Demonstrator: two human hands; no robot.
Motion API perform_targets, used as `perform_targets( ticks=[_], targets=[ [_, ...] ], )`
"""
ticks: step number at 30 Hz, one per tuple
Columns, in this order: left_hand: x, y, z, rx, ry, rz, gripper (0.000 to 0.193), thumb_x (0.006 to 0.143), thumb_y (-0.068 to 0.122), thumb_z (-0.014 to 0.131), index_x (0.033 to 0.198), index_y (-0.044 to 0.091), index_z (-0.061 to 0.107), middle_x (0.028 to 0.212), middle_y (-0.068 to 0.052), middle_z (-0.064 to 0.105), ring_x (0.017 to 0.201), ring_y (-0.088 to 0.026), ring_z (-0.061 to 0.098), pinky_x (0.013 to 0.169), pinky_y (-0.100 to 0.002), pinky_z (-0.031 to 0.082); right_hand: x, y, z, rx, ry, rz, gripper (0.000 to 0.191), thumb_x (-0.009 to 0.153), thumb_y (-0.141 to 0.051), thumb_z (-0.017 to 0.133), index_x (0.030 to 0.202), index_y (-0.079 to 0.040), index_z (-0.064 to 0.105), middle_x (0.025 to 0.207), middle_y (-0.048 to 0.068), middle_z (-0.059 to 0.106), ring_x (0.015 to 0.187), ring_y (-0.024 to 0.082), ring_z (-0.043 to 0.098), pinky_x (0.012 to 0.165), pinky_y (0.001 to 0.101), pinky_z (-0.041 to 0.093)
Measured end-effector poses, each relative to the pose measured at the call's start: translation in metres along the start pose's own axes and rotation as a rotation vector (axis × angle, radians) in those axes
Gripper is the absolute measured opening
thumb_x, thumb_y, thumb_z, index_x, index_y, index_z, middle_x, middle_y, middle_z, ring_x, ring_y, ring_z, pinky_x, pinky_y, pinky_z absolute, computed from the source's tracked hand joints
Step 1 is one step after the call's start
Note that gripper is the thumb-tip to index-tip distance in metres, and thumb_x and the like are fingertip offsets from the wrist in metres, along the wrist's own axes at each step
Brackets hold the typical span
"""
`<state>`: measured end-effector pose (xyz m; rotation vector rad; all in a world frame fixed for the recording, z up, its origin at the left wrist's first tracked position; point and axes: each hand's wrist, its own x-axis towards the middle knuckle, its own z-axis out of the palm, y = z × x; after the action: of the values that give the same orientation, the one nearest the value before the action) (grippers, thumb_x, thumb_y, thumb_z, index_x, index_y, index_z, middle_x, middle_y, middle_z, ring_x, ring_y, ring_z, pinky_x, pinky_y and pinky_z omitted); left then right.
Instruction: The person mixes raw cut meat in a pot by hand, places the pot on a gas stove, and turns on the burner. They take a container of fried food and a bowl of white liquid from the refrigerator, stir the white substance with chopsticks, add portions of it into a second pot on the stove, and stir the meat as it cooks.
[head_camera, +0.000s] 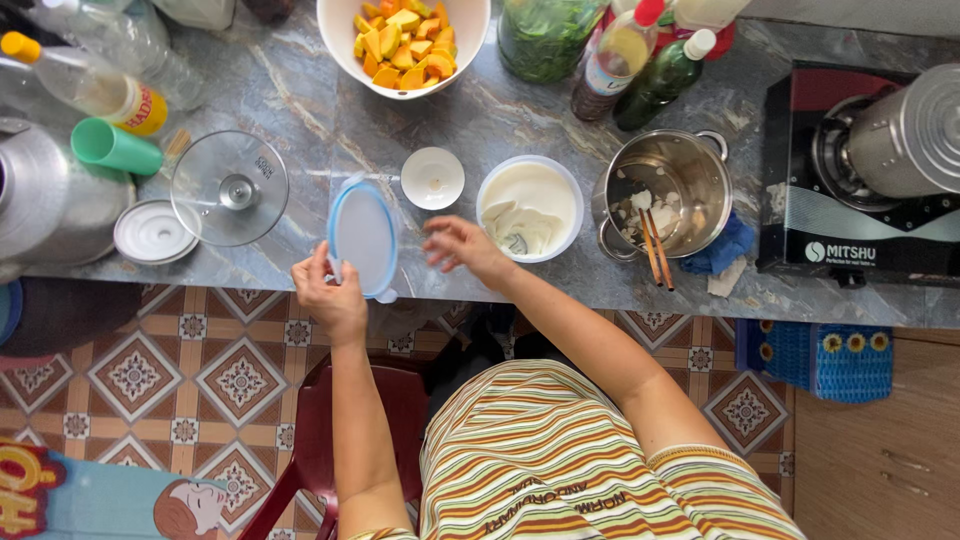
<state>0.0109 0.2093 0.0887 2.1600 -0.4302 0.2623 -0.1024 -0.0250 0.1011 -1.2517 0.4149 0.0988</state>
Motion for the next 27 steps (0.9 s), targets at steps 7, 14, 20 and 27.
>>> perform_targets(
  ticks=[7,14,20,27],
  targets=[
    [-0.002,0.141,0.022,-0.077,-0.139,0.857,0.043,0.086,0.006,0.077,0.124,0.022,0.070,0.114,-0.006,0.060,0.112,-0.027,0.060,0.101,-0.047,0.050,-0.041,-0.043,-0.085,0.788,0.200,-0.228,0.064,0.091,-0.034,0.072,0.142,-0.007,0.045,0.128,0.015,0.068,0.114,0.031,0.070,0.091,0.0502,0.060],
    [0.002,0.113,0.103,-1.032,-0.616,-0.322,0.056,0.083,0.007,0.065,0.139,0.011,0.057,0.126,-0.015,0.063,0.102,-0.022,0.064,0.083,-0.033,0.055,-0.092,0.025,-0.134,0.806,0.490,-0.351,0.046,0.097,-0.011,0.067,0.139,-0.011,0.048,0.123,0.012,0.069,0.111,0.031,0.072,0.094,0.0471,0.061],
    [-0.015,0.051,0.173,-0.835,-0.728,-0.540,0.042,0.091,0.013,0.077,0.130,0.001,0.069,0.100,-0.004,0.073,0.070,-0.007,0.061,0.062,-0.023,0.053,-0.086,0.080,-0.114,0.279,0.815,-0.159,0.055,0.103,-0.010,0.067,0.155,-0.011,0.051,0.093,0.021,0.059,0.078,0.033,0.055,0.070,0.0458,0.047],
    [-0.029,0.037,0.184,-0.384,-0.498,-0.190,0.041,0.086,0.013,0.083,0.125,0.004,0.073,0.088,-0.002,0.065,0.073,-0.009,0.062,0.069,-0.027,0.055,-0.090,0.091,-0.095,-0.635,0.956,-0.024,0.070,0.099,-0.025,0.064,0.160,-0.009,0.034,0.116,0.026,0.070,0.105,0.041,0.068,0.088,0.0479,0.053]
  ],
)
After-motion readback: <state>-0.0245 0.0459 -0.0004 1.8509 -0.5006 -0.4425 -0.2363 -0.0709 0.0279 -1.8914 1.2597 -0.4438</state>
